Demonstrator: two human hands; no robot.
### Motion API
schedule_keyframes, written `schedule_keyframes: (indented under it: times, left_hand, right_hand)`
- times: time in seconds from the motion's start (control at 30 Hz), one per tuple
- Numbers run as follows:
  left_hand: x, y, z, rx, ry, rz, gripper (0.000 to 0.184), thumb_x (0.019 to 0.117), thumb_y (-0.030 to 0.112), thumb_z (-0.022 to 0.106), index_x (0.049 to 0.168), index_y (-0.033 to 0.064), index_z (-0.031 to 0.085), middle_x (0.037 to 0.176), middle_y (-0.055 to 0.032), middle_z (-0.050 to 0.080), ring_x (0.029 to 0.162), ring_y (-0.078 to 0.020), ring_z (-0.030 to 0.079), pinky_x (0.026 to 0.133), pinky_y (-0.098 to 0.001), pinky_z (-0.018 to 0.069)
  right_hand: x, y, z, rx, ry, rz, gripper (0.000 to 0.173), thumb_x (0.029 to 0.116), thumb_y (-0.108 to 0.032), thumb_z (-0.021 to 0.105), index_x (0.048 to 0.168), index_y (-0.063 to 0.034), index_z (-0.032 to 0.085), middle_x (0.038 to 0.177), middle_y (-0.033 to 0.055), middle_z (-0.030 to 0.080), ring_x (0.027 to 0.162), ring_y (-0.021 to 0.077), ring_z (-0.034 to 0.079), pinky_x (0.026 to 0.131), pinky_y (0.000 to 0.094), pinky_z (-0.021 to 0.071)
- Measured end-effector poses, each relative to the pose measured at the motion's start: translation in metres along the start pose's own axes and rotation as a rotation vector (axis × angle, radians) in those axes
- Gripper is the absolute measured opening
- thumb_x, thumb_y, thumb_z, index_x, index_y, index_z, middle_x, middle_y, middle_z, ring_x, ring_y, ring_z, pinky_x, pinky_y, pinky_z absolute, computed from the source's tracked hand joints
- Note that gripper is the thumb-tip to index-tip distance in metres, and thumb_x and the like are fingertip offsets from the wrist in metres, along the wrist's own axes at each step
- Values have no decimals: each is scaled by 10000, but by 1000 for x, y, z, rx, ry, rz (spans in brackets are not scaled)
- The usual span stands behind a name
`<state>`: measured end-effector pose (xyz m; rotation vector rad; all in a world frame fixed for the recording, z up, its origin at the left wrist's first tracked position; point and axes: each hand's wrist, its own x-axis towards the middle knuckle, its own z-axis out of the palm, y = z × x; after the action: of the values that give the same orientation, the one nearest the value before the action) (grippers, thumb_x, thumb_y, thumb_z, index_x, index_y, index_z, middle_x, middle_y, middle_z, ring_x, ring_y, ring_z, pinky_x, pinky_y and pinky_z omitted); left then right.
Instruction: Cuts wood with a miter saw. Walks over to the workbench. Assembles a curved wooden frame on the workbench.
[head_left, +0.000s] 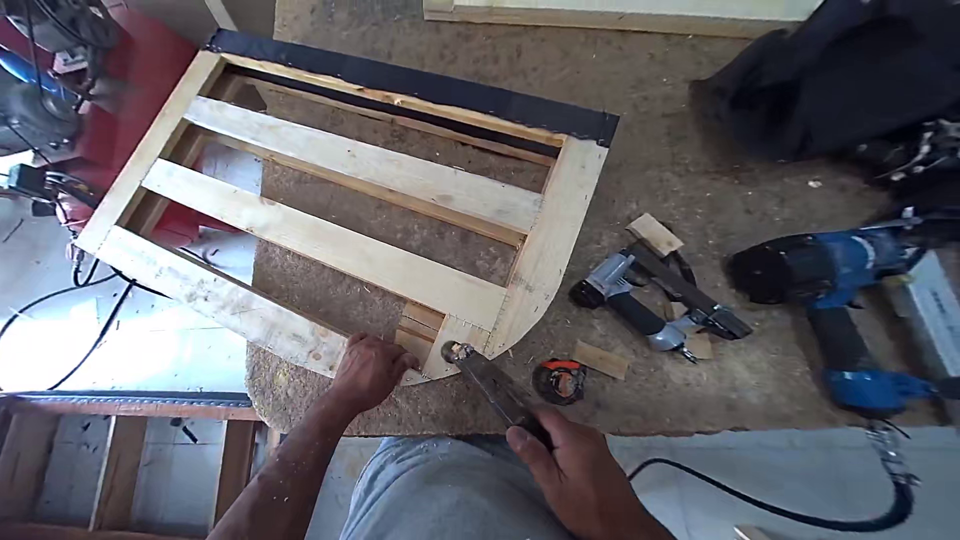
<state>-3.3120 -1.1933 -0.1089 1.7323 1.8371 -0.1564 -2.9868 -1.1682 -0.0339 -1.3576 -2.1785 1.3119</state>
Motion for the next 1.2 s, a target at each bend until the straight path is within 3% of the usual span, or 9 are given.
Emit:
schedule_keyframes:
  times: [0.13,0.27,0.37,0.6,0.87,0.93,1.07,1.13,1.2]
  left_hand:
    - [5,-4,-5,94,-2,-20,490,1076,440,372,956,143,742,911,-48,736,993,-236,689,1037,-478,456]
    - [8,-4,-1,146,15,-55,575,1083,506,306,912,141,717,848,-57,720,921,-252,700,911,-497,507]
    - [7,-4,1,167,15,-69,587,1084,519,277,935,147,707,870,-56,720,930,-254,696,902,-500,500]
    - [5,-4,3,209,32,-38,585,1087,502,249,954,151,697,893,-58,723,925,-260,695,883,-504,500]
    - [4,-5,5,217,98,-15,595,1084,512,242,910,154,684,840,-46,709,877,-250,696,848,-496,508]
    - [5,-5,5,221,103,-14,597,1085,505,236,910,148,681,838,-48,708,873,-248,696,844,-495,507]
    - [5,-5,5,233,112,-14,595,1086,500,229,922,152,683,853,-49,714,889,-247,701,843,-496,515]
    - [4,-5,4,219,102,-20,592,1089,492,233,930,145,686,870,-58,718,911,-252,703,854,-500,519]
    - [5,-6,4,201,124,-3,580,1090,475,260,920,128,692,868,-71,720,908,-267,708,843,-518,527]
  right_hand:
    - [-6,-23,26,-21,173,-193,606,1052,-591,428,1121,-44,679,768,39,678,636,119,665,532,349,573]
    - [-2,6,69,-337,-51,134,578,1045,-575,418,1102,-49,651,777,106,678,698,289,708,595,497,578]
    - [10,-17,72,-403,-179,336,607,1047,-601,354,1158,-64,614,834,132,681,796,335,716,675,531,577]
    - [2,-19,81,-278,-123,407,601,1040,-619,374,1142,-80,621,814,94,657,764,273,689,690,488,571]
    - [-35,-45,88,-113,262,150,691,1026,-678,356,1013,-57,658,648,10,579,551,138,593,483,367,509]
    - [-35,-45,99,-169,233,180,677,1031,-662,368,1044,-57,671,669,32,608,578,177,625,504,408,530]
    - [-19,-54,96,-288,-132,513,624,1032,-655,342,1140,-103,611,839,103,662,808,297,697,704,518,568]
    - [-18,-74,82,-296,-111,509,650,1022,-677,343,1127,-103,630,821,97,660,793,290,693,693,512,564]
    - [-22,-91,75,-254,90,387,642,1026,-662,361,1059,-93,657,724,51,624,663,220,656,591,443,548]
